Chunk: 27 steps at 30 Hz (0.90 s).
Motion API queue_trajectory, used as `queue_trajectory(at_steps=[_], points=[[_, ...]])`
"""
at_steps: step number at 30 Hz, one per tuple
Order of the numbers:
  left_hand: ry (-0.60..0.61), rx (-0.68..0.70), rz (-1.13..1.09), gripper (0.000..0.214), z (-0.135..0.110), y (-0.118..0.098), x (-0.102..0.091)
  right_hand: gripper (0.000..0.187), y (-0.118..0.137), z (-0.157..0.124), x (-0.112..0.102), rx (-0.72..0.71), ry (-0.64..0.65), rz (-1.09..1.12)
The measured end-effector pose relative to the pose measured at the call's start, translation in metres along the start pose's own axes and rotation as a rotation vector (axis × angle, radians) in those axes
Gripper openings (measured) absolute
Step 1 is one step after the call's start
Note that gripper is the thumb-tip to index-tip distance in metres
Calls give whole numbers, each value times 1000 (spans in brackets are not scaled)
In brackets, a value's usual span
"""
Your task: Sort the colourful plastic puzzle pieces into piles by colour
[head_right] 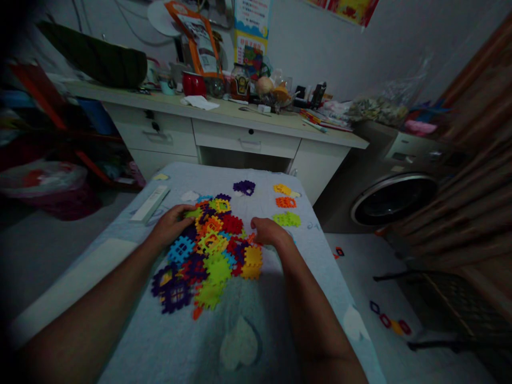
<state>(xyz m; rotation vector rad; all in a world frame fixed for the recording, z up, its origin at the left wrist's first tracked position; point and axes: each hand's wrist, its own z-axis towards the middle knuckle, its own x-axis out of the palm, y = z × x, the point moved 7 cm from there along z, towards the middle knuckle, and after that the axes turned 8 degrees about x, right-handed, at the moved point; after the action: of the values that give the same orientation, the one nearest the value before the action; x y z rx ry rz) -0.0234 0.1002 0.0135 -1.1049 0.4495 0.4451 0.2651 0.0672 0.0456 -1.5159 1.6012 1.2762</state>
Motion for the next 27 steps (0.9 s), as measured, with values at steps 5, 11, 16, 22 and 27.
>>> queue_trajectory(at_steps=[5,11,16,22,27], points=[[-7,-12,-3,38,0,2,0,17,-2,-2,-3,-77,44,101],[10,5,-19,39,0,3,2,8,-17,-2,-25,-183,-84,388],[-2,3,-20,37,0,1,1,16,-49,-4,-52,-141,-359,645],[-5,-4,-22,38,1,0,1,14,-119,-8,-71,125,-786,773],[-11,-8,-21,37,1,-1,0,11,-169,0,-72,349,-987,710]])
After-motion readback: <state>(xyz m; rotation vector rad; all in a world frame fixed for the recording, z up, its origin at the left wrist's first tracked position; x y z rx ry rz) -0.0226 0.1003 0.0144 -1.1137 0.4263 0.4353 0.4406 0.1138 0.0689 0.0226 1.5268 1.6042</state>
